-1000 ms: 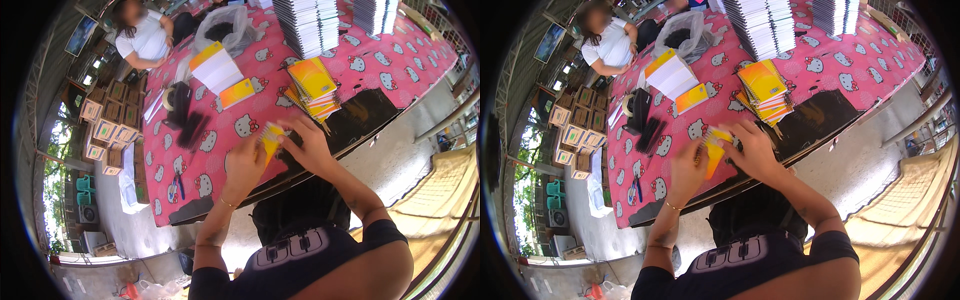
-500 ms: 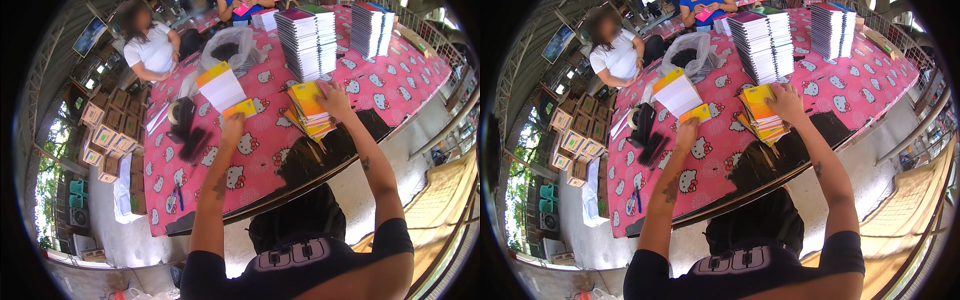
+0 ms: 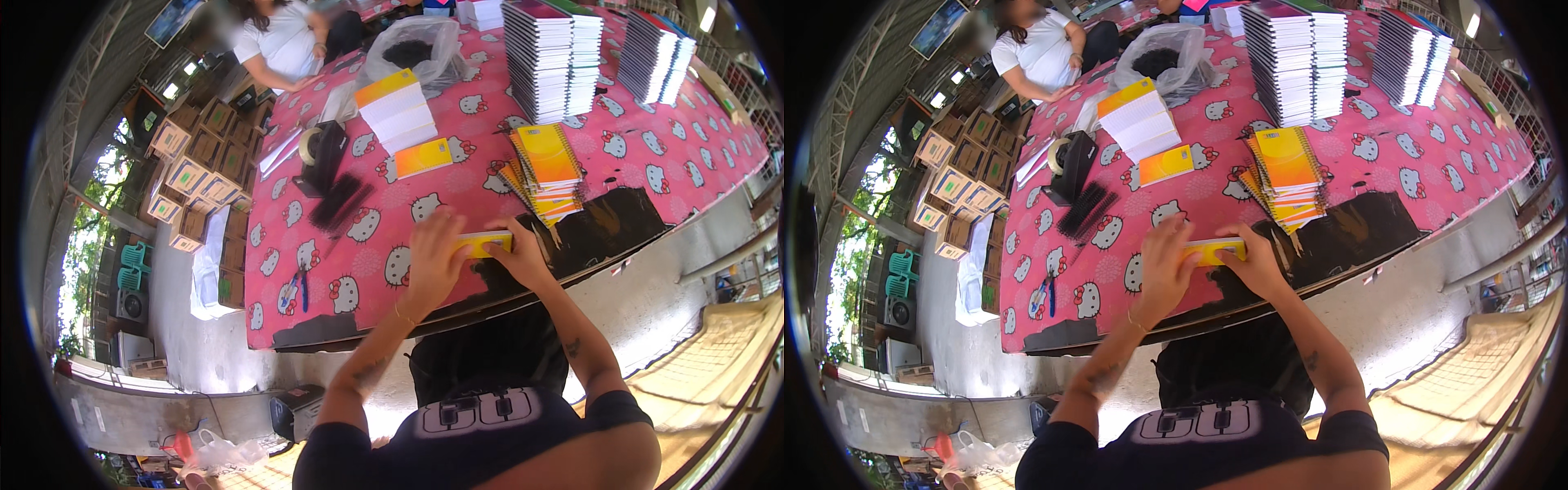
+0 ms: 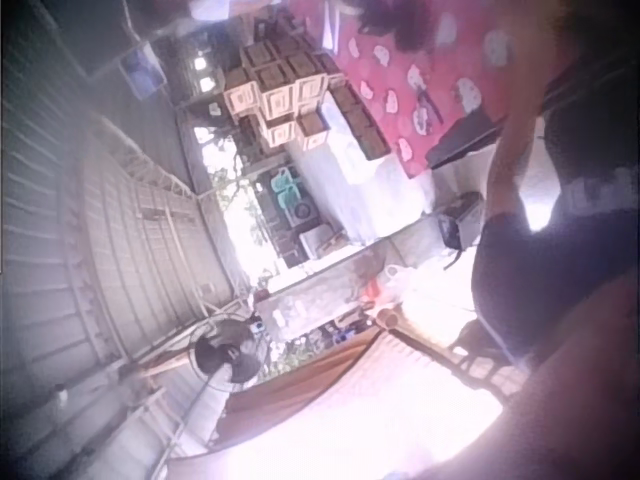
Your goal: The person is aligning the pages of spiral notebooks, checking their edges, and placing them onto a growing stack on a table.
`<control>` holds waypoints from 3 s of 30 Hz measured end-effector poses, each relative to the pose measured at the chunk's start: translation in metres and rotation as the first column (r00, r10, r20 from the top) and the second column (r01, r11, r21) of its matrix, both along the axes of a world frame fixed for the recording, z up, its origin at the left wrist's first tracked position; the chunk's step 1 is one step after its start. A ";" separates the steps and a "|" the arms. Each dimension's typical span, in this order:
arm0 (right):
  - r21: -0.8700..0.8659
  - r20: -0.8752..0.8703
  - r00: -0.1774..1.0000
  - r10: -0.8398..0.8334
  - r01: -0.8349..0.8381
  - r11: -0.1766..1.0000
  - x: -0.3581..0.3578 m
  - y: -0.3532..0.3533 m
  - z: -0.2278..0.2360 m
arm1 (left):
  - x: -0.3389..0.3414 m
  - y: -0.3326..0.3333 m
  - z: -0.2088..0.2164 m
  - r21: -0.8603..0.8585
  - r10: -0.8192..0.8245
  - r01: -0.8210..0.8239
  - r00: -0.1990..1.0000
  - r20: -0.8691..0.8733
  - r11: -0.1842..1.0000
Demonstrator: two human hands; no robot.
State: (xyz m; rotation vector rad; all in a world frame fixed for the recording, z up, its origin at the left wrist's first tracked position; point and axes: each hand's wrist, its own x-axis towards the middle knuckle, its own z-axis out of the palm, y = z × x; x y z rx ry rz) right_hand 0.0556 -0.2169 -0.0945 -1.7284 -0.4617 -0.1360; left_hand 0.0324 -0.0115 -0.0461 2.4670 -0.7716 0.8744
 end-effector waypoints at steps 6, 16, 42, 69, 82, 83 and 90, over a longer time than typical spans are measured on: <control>0.247 -0.197 0.970 0.139 -0.088 0.965 -0.003 0.003 -0.010 | -0.035 -0.003 -0.044 -0.707 -0.277 -0.359 0.739 -0.614 0.609; 0.187 -0.184 0.952 0.245 -0.211 0.959 -0.007 -0.005 0.009 | 0.062 0.174 -0.054 0.155 0.555 -0.541 0.829 -0.066 0.827; 0.183 -0.179 0.954 0.240 -0.208 0.961 -0.005 -0.004 0.006 | -0.020 0.040 0.005 -0.402 0.004 -0.205 0.895 -0.447 0.892; 0.158 -0.160 0.956 0.244 -0.220 0.963 -0.007 -0.006 0.001 | 0.015 0.051 0.025 -0.175 -0.210 0.144 0.860 -0.464 0.974; 0.310 -0.167 0.978 0.127 -0.070 0.948 -0.024 0.002 0.015 | -0.046 0.001 -0.029 0.317 0.256 -0.210 0.960 -0.110 0.925; 0.332 -0.156 0.978 0.138 -0.080 0.940 -0.021 0.001 0.014 | -0.046 0.001 -0.039 0.349 0.261 -0.208 0.959 -0.111 0.914; 0.286 -0.198 0.967 0.159 -0.098 0.953 -0.025 0.002 0.032 | -0.043 0.006 -0.010 0.405 0.249 -0.209 0.967 -0.047 0.890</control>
